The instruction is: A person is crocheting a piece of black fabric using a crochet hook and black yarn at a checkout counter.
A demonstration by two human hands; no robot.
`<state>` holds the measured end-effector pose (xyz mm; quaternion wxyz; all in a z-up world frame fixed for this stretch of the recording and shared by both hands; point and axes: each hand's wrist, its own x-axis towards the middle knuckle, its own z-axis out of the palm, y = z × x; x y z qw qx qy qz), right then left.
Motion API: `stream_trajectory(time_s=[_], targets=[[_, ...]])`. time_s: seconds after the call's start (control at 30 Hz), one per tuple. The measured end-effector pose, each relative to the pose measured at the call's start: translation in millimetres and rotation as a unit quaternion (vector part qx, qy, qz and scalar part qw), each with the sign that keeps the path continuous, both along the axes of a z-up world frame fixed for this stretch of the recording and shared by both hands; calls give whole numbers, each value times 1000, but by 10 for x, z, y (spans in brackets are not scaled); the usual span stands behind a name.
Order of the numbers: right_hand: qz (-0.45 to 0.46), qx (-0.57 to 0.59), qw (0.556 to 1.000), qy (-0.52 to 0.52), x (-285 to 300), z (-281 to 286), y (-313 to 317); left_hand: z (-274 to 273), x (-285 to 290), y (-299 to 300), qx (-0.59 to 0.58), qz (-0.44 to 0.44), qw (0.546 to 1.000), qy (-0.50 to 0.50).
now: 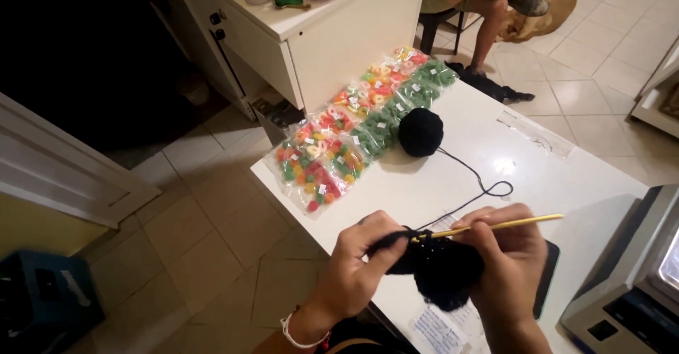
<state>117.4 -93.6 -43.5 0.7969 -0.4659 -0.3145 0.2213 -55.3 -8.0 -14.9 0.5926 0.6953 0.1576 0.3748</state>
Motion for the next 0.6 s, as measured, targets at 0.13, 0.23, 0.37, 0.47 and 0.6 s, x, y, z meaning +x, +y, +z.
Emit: stream_trajectory(time_s=[0.13, 0.23, 0.37, 0.47, 0.6], targets=[[66, -22, 992, 102, 22, -72, -4, -28, 11, -42, 126, 3, 991, 36], [63, -7, 995, 72, -9, -35, -23, -50, 38, -40, 267, 59, 960, 53], [-64, 59, 969, -232, -55, -8, -99, 55, 89, -57, 439, 222, 868, 71], [-57, 111, 919, -373, -104, 19, -218, 58, 98, -73, 489, 281, 822, 74], [-125, 104, 869, -468, -278, 237, -169, 68, 76, -105, 431, 219, 875, 37]])
